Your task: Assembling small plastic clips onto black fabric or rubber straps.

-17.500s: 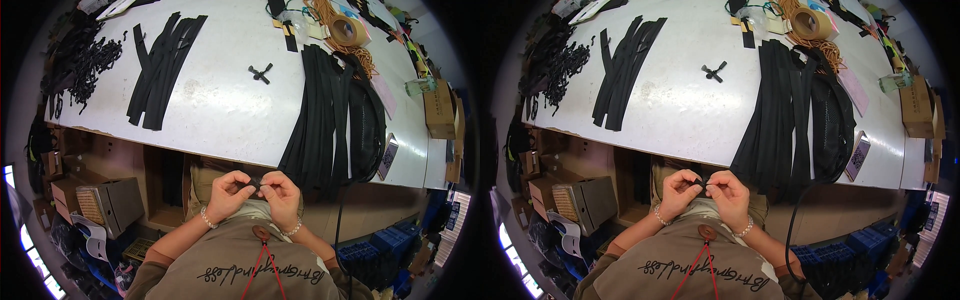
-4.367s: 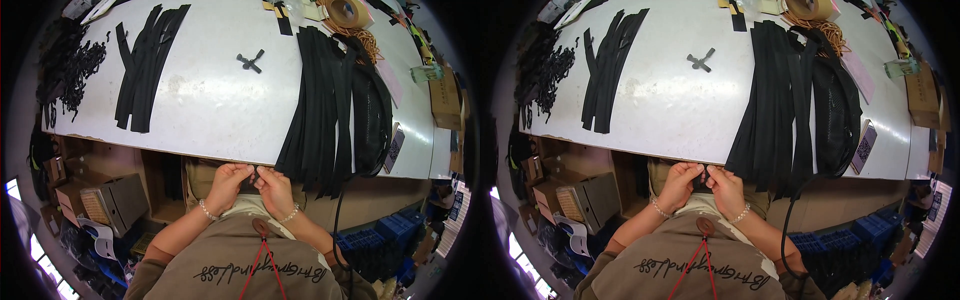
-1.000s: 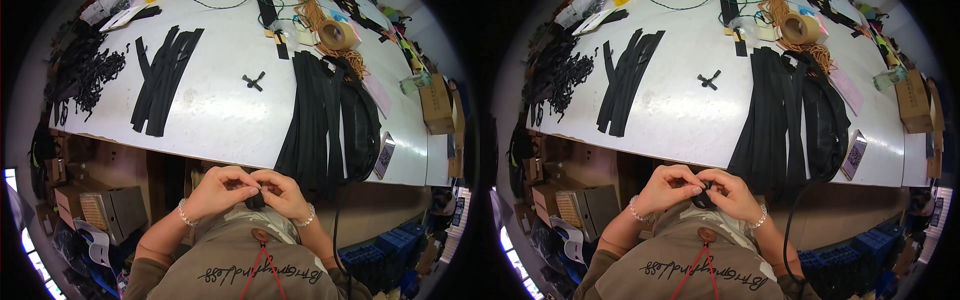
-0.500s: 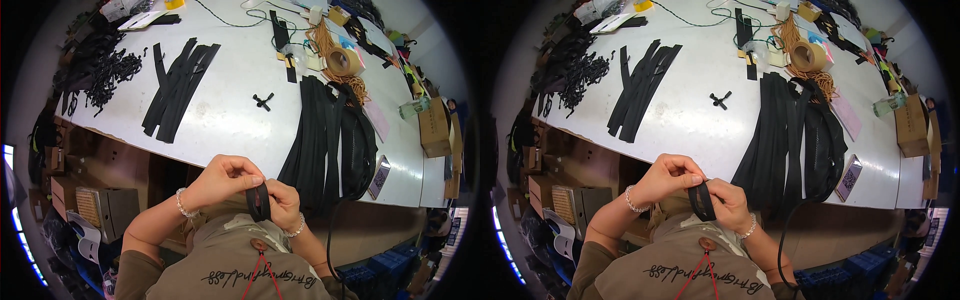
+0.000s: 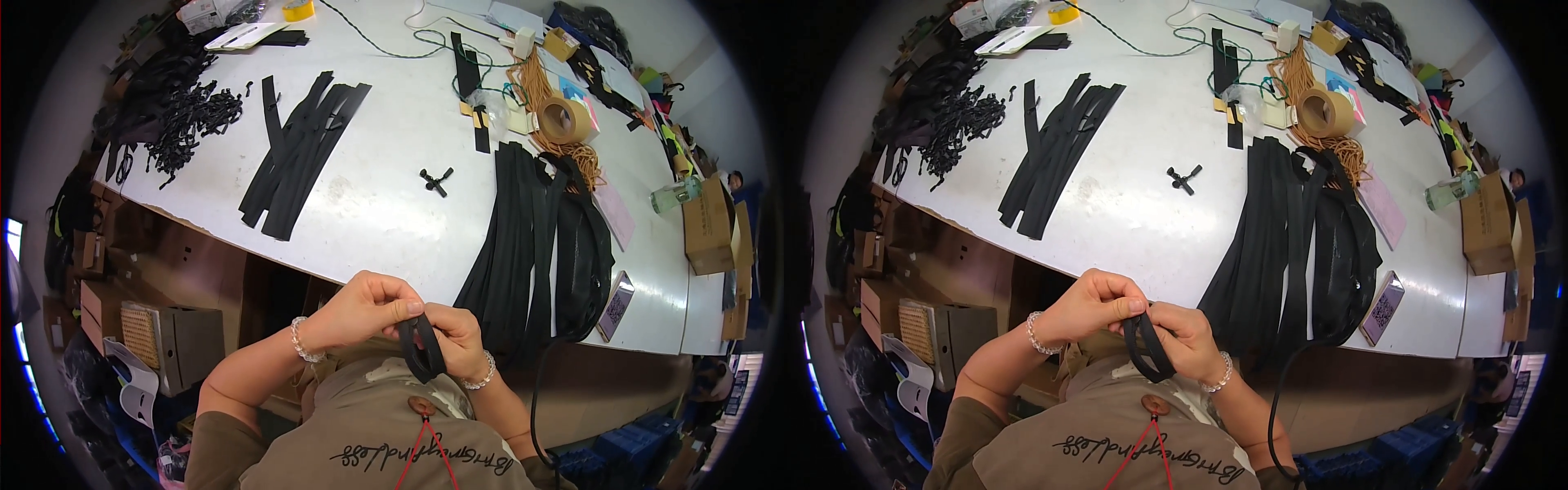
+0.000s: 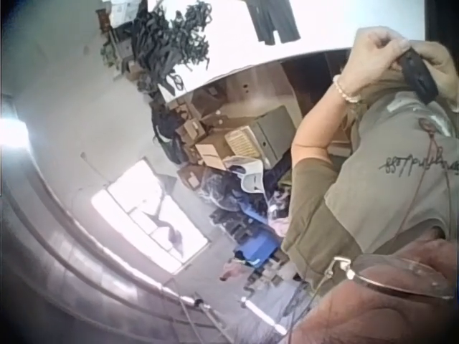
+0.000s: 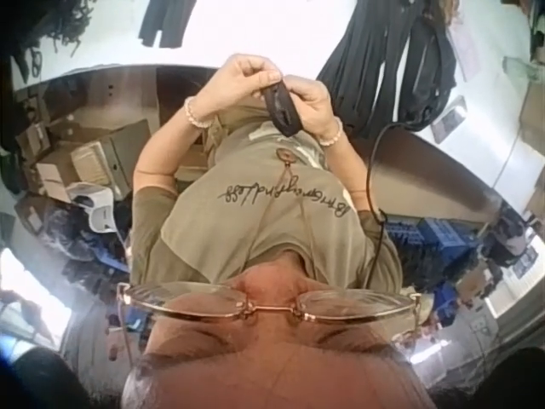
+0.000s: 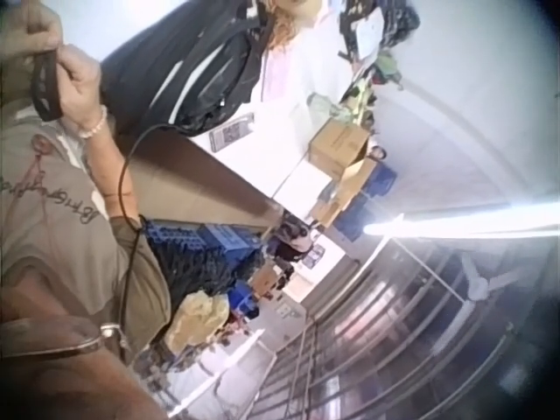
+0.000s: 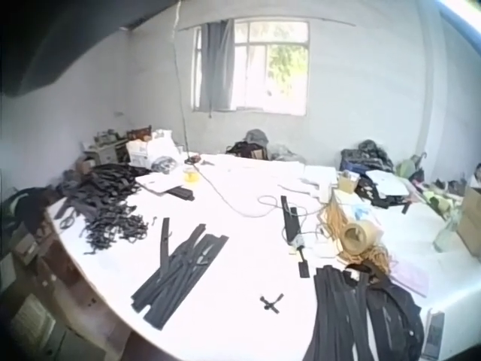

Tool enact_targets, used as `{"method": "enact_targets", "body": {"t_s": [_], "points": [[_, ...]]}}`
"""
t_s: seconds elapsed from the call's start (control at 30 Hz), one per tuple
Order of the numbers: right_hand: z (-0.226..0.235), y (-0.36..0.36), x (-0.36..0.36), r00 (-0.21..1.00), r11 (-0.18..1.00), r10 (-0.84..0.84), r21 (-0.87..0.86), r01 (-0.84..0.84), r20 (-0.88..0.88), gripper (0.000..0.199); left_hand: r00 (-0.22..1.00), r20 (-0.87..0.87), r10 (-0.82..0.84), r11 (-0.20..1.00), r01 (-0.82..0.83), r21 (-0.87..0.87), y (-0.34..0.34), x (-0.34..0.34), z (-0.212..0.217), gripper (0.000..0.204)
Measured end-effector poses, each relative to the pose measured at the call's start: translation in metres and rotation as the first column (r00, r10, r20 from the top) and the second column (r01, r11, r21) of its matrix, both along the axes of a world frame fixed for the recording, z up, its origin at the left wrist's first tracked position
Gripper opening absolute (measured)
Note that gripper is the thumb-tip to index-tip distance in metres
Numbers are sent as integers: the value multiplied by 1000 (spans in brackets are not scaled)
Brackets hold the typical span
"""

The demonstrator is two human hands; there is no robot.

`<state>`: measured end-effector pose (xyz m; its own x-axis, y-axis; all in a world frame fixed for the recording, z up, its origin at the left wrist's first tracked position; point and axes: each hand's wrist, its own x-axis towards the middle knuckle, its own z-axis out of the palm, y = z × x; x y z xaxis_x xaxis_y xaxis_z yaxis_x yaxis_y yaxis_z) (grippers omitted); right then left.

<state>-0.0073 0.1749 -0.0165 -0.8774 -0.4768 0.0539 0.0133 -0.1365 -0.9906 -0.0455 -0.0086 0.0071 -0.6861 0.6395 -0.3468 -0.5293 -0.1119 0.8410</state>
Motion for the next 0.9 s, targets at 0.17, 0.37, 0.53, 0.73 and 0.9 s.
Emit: {"method": "enact_targets", "body": {"t_s": [0.17, 0.37, 0.53, 0.73, 0.9], "points": [[-6, 0, 8, 983, 991, -66, 105, 85, -171, 15, 999, 14, 29, 999, -30, 44, 0, 6, -1, 15], [16, -2, 21, 839, 989, 56, 143, 26, -541, 19, 975, -148, 164, 985, -171, -36, -20, 3, -8, 20], [-1, 5, 30, 1000, 994, 10, 110, -7, -28, 13, 982, 42, 185, 979, -188, 77, -26, -2, -9, 23], [-27, 3, 39, 943, 990, -51, -107, 91, 328, 19, 949, -189, 252, 967, -254, 14, 2, 7, -3, 11], [-31, -2, 39, 942, 988, -72, -104, 112, 327, 19, 921, -215, 326, 939, -342, -41, 4, 13, -11, 9]]}}
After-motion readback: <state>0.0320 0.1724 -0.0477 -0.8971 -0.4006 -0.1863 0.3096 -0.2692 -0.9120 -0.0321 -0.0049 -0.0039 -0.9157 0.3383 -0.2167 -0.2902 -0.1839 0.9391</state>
